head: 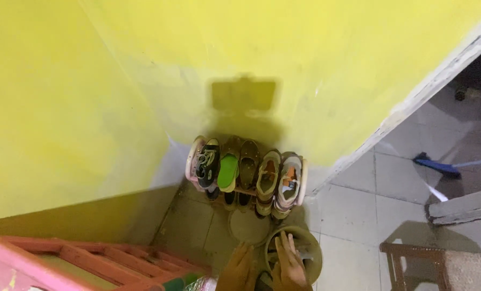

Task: The person picks up a sneaker from the floor, inserts a green insole into it, and then places the shoe onto a shoe rack alongside other footwear.

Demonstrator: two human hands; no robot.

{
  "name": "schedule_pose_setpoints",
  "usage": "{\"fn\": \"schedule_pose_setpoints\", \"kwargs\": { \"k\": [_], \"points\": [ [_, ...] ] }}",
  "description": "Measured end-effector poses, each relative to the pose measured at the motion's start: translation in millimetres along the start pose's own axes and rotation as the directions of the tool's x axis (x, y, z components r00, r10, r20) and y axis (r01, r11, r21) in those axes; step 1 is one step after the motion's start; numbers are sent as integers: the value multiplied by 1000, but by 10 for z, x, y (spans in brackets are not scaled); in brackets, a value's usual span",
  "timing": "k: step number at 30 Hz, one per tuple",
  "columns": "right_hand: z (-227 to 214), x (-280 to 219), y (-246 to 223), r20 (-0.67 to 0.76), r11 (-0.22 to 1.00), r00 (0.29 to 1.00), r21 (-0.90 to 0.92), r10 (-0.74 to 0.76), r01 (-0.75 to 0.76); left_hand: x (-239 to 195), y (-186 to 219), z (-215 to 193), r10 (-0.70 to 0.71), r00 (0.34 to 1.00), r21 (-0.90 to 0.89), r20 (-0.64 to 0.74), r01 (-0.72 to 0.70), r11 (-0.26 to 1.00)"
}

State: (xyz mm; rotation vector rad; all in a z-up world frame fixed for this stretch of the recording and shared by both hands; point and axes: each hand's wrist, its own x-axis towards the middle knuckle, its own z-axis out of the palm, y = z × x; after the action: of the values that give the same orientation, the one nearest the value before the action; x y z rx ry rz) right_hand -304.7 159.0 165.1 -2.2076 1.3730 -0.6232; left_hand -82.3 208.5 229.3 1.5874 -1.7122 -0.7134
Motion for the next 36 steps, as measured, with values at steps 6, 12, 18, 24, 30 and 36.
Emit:
{"fn": "schedule_pose_setpoints", "kwargs": {
  "k": [6,12,18,24,30,36],
  "points": [
    [130,-157,111,69,1000,997,7,20,-20,-107,281,-58,119,982,18,-144,-117,993],
    [-460,-255,-776,-54,999,998,41,33,-31,-29,467,-194,148,975,-57,-165,-159,986],
    [-747,-436,-1423,-104,987,988,121,116,-104,-311,492,-324,36,999,-114,-4,-36,993],
    [-706,-791,-1558,-105,968,969,134,225,-210,-453,615,-289,157,987,-187,10,-153,970],
    [-867,-1162,-1626,-141,911,908,190,394,-366,-582,649,-145,219,971,-130,99,-206,970],
    [-1074,-1570,-1495,-192,849,837,264,512,-458,-689,690,30,134,964,-67,229,-122,990]
  ]
}}
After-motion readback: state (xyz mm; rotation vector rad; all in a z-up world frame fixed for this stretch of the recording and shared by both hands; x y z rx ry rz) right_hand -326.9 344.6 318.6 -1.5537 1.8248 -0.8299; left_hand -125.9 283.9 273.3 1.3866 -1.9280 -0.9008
